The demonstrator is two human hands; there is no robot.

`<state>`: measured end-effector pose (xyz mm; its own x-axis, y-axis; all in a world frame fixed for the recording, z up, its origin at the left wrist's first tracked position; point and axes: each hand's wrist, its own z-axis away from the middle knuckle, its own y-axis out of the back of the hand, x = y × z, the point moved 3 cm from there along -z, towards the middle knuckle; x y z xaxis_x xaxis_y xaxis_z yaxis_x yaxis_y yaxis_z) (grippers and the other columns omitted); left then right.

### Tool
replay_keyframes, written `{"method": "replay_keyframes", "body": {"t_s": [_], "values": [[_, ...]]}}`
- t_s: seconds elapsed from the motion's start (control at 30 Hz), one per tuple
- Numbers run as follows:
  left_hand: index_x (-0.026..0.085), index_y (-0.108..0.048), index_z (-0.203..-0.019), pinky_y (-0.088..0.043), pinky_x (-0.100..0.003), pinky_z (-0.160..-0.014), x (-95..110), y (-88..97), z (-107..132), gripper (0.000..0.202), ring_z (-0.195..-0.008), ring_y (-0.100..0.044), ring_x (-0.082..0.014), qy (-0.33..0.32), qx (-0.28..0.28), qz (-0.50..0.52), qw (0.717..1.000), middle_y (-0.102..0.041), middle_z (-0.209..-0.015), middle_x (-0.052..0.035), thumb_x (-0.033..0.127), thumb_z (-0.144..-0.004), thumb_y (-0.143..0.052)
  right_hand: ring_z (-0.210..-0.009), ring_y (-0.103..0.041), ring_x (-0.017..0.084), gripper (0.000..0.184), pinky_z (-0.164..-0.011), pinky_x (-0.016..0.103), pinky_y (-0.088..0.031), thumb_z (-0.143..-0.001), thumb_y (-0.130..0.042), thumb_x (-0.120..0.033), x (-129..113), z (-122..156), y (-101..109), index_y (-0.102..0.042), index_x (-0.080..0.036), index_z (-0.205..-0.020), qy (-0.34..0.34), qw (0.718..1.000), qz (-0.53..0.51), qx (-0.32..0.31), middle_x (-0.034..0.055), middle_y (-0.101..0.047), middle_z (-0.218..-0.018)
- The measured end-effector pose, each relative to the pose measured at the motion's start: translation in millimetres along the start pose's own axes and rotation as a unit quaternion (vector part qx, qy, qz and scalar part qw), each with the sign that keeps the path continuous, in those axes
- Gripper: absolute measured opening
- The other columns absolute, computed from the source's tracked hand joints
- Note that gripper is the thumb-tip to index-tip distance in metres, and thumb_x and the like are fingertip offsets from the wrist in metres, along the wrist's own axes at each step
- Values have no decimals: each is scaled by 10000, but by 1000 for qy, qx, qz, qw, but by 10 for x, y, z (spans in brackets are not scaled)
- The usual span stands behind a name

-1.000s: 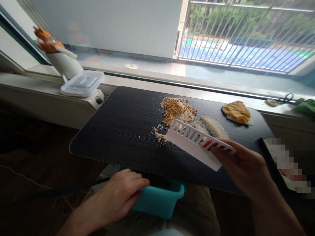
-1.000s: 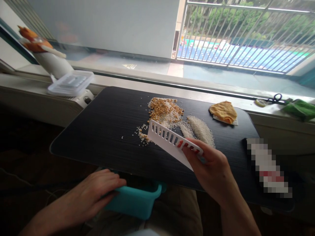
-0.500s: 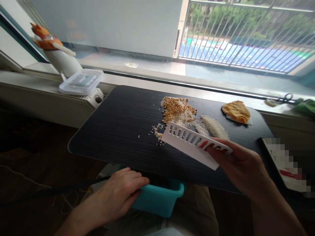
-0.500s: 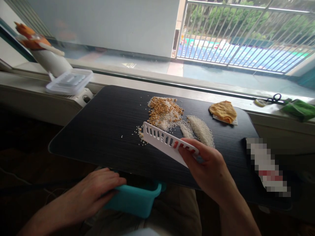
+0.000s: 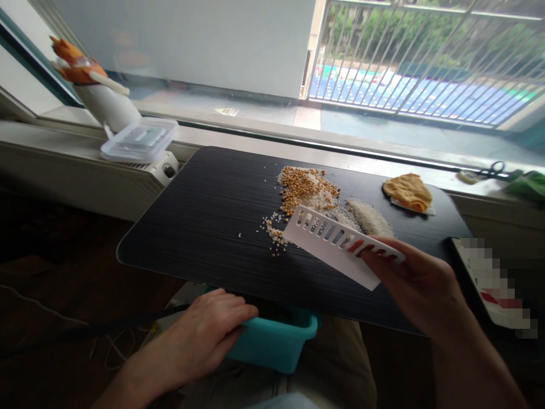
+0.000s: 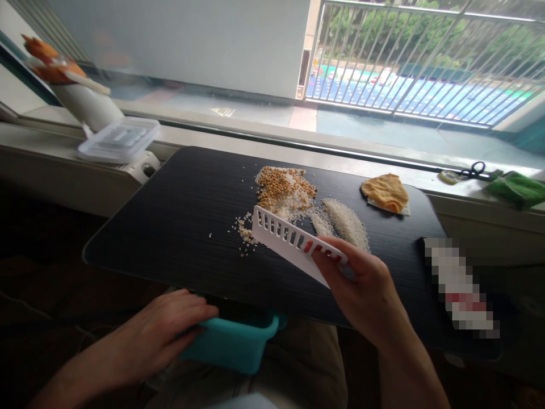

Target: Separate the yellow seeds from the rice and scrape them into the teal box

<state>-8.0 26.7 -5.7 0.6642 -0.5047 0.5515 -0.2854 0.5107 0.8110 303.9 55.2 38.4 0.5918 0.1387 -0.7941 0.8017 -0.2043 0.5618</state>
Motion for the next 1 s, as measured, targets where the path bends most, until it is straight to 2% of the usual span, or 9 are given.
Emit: {"method": "replay_keyframes", "body": {"t_s": [0.1,0.2,0.4,0.57,0.77,0.93,1.0], "values": [[255,-647,-1133,-430,-374,-961,-4,-3,8,377,-960,-665,-218,0,-1,-1,1000,-706,-1023,-11,30,-863,-512,-645,-683,148,191,-566,202,-541,-895,-666,-379,-16,-46,-50,-775,-241,-970,-1,1000,-4,-27,3,-767,-795],[246,-653,-1099,-445,-350,-903,0,0,4,338,-918,-657,-211,-1,-6,-3,1000,-702,-976,-7,38,-872,-514,-685,-700,154,179,-605,206,-553,-894,-671,-369,-21,-24,-31,-774,-244,-970,5,999,-22,-47,4,-777,-845],[229,-659,-1059,-449,-316,-843,14,29,-10,309,-880,-637,-201,-5,8,-4,1000,-690,-940,-13,34,-880,-498,-747,-727,157,159,-662,193,-566,-896,-682,-348,-11,76,33,-773,-271,-1001,3,999,-25,-39,-4,-793,-901],[243,-662,-1074,-450,-305,-820,-46,69,79,311,-878,-629,-200,-3,20,-3,1000,-688,-947,-12,57,-898,-486,-824,-748,173,168,-718,196,-576,-917,-656,-340,-146,82,-135,-763,-247,-1007,15,994,-44,-97,18,-801,-950],[254,-667,-1015,-433,-275,-772,-185,163,322,252,-828,-614,-179,27,43,7,999,-662,-873,10,94,-914,-500,-757,-735,130,159,-663,142,-555,-935,-626,-292,-340,166,-250,-756,-254,-1019,48,976,-55,-204,-2,-799,-932],[282,-673,-1090,-433,-264,-797,-300,173,489,268,-879,-617,-179,52,44,26,997,-672,-939,9,136,-945,-501,-826,-724,119,173,-737,146,-544,-958,-591,-248,-466,110,-498,-738,-245,-1051,83,974,-76,-197,3,-788,-963],[287,-670,-1130,-439,-267,-814,-322,188,528,267,-904,-621,-185,63,47,30,996,-679,-980,2,174,-966,-492,-897,-715,119,187,-805,160,-537,-970,-570,-225,-554,92,-620,-731,-241,-1065,108,964,-93,-225,9,-775,-1011]]}}
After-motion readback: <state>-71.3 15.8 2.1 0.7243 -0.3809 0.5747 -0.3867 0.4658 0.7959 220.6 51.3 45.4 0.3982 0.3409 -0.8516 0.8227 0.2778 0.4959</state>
